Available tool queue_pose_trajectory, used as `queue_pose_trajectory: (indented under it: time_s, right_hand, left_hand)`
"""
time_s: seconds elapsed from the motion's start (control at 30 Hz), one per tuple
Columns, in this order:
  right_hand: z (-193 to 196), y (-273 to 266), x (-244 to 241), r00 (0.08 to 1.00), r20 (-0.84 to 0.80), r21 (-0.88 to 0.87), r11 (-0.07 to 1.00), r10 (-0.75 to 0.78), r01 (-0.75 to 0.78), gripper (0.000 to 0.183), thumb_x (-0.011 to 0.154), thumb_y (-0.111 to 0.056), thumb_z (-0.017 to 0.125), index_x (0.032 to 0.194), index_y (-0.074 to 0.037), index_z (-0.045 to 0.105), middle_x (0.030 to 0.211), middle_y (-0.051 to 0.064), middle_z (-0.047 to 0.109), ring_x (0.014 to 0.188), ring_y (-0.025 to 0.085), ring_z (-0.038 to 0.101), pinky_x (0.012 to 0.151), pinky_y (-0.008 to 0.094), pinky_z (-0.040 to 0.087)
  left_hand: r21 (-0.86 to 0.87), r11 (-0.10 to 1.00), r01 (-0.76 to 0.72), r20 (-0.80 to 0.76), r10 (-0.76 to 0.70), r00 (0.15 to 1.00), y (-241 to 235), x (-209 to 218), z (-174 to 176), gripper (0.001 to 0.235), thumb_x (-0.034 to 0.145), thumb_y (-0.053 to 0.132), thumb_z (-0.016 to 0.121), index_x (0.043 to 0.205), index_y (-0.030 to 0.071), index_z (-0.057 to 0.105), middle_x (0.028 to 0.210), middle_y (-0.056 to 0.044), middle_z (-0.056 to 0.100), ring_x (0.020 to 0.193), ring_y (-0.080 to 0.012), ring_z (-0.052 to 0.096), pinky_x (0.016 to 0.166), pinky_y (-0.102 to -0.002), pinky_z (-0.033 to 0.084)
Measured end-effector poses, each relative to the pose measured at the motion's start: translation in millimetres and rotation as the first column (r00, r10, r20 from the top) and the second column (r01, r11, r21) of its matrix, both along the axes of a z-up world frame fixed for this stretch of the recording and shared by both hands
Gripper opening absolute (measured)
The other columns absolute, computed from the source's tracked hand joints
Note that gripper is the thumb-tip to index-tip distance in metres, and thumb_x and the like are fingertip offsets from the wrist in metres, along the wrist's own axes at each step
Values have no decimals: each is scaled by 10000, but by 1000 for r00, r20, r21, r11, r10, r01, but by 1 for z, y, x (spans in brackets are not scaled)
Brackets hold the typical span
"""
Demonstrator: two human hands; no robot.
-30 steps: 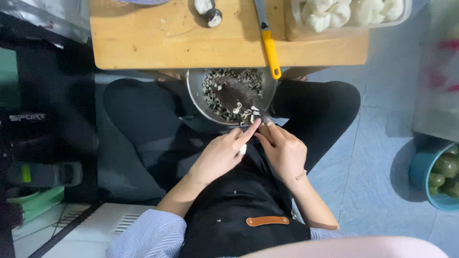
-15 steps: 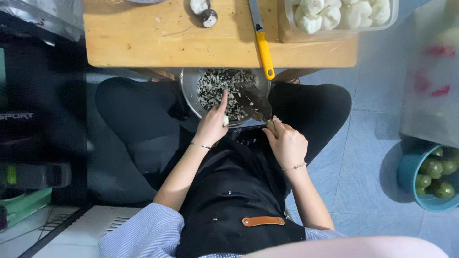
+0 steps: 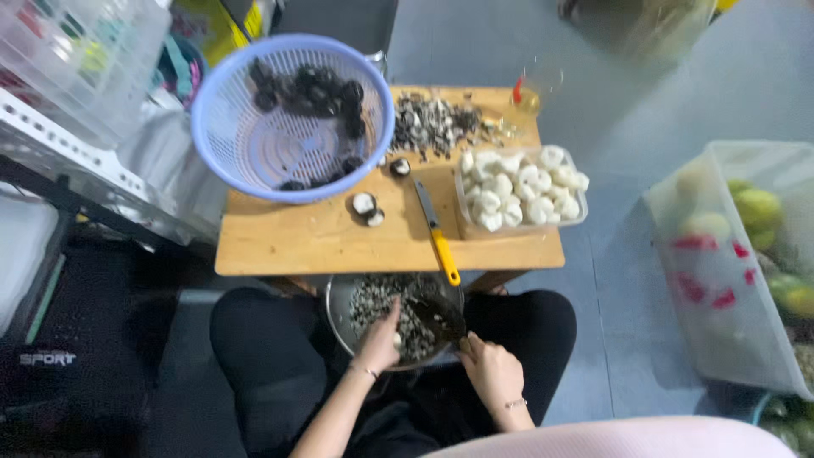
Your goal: The person sits cross-legged on the floor and peels small white round vegetables using a small knife and a curved peeler. The person scrapes the peeled skins into a metal bowl placed between their legs.
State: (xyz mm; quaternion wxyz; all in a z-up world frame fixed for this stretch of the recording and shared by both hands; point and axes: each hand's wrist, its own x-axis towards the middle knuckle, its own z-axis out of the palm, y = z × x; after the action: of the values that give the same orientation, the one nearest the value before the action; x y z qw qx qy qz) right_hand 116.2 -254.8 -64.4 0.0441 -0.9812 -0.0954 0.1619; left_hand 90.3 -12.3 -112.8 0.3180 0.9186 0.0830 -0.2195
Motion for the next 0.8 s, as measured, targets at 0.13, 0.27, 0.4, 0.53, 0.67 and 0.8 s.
queue_pose_trajectory:
  time_s: [0.13, 0.27, 0.4, 0.53, 0.67, 0.8]
  right_hand:
    - [-6, 4, 2, 1000, -4, -4, 1000, 14, -14, 458, 829, -598, 656, 1211, -347, 631, 851, 39, 738, 796, 320, 716, 631, 479, 554]
    - [0, 10, 0, 996, -92, -25, 999, 20, -22, 370, 857, -575, 639, 1153, -355, 605, 890, 32, 732, 832, 294, 718, 637, 464, 557]
    - [-15, 7, -1, 994, -101, -68, 997, -51, 44, 420, 853, -591, 611, 1224, -393, 600, 928, 48, 733, 881, 326, 713, 707, 484, 563]
    - [-27, 11, -1, 996, -77, -52, 998, -36, 32, 458, 844, -629, 611, 1241, -402, 605, 914, 50, 733, 859, 334, 714, 696, 496, 559]
    - [-20, 18, 0, 996, -85, -48, 999, -10, 6, 284, 858, -556, 633, 1054, -351, 632, 883, 43, 731, 815, 342, 717, 654, 480, 564]
    - [-23, 16, 1, 996, -84, -42, 999, -11, 8, 311, 858, -587, 634, 981, -301, 619, 874, 63, 729, 824, 348, 712, 663, 488, 559]
  left_hand:
    - [-113, 991, 70, -79, -79, 994, -9, 2, 24, 1171, 793, -104, 617, 1633, 390, -33, 922, -152, 557, 767, -313, 594, 651, -403, 467]
    - [3, 999, 37, -110, -37, 993, -1, 5, -21, 1050, 822, 0, 658, 1627, 243, 29, 1051, -184, 588, 916, -361, 627, 704, -437, 520]
    - [-9, 999, -33, -170, 31, 985, 1, 2, 8, 1226, 777, -40, 773, 1638, 217, -60, 1037, -114, 589, 865, -224, 611, 719, -293, 545]
    - [-298, 953, 53, -122, -93, 988, -13, -4, 59, 1289, 781, -131, 706, 1627, 395, -112, 848, -24, 518, 671, -120, 505, 602, -251, 499]
    - [-12, 912, 411, 48, -410, 911, -25, -8, 32, 1090, 791, -83, 594, 1630, 342, 42, 1099, -171, 563, 915, -431, 602, 728, -538, 500]
    - [79, 930, 360, -5, -361, 933, -23, -8, 12, 1000, 799, -35, 632, 1616, 294, 160, 1207, -185, 535, 925, -447, 630, 745, -550, 515]
